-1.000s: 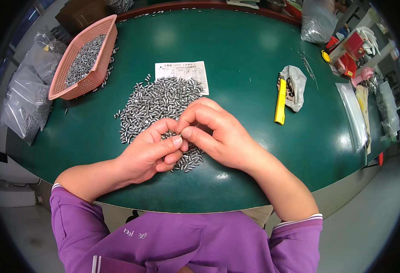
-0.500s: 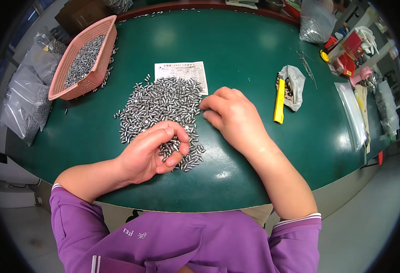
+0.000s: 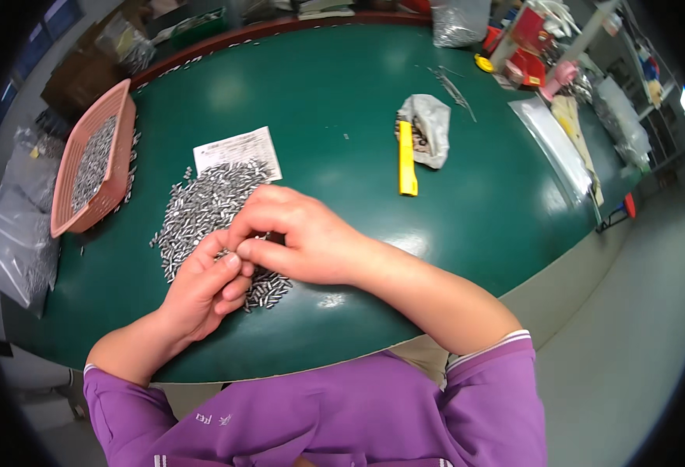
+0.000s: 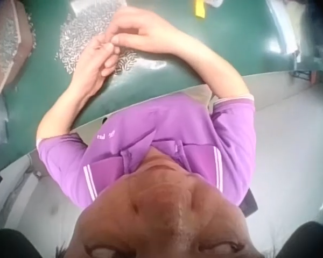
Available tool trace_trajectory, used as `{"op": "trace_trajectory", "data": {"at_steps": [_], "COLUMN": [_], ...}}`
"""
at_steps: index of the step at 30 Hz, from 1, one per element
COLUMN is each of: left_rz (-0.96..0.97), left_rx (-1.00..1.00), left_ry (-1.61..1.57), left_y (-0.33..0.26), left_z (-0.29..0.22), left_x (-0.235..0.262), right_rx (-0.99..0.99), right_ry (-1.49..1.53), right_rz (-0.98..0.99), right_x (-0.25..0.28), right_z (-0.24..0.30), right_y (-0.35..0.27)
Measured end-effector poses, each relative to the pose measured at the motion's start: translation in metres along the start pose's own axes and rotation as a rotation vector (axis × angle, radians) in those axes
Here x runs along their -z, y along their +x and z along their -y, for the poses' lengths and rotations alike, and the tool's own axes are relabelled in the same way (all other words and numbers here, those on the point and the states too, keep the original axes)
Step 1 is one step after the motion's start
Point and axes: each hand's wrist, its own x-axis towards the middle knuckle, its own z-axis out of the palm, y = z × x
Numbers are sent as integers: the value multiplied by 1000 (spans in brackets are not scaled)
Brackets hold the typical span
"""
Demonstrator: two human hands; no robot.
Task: Sorting and inspecting small metal pins on a workbench.
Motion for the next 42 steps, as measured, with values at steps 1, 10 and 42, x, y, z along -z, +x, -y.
{"op": "trace_trajectory", "data": {"at_steps": [1,10,42], "left_rz": [-8,25,43], "left_rx": [3,11,12], "left_ry": [5,-17,-23], "left_y": [1,1,1], "left_z": [1,-1,1], "left_x": [-1,3,3], "right_rx": [-3,-129,-178], "right_ry": [28,-484,-721], "right_rz": [-4,-143,-167], "right_x": [0,12,12], "right_z": [-2,-8,-27], "right_y": [-2,-4,-12]}}
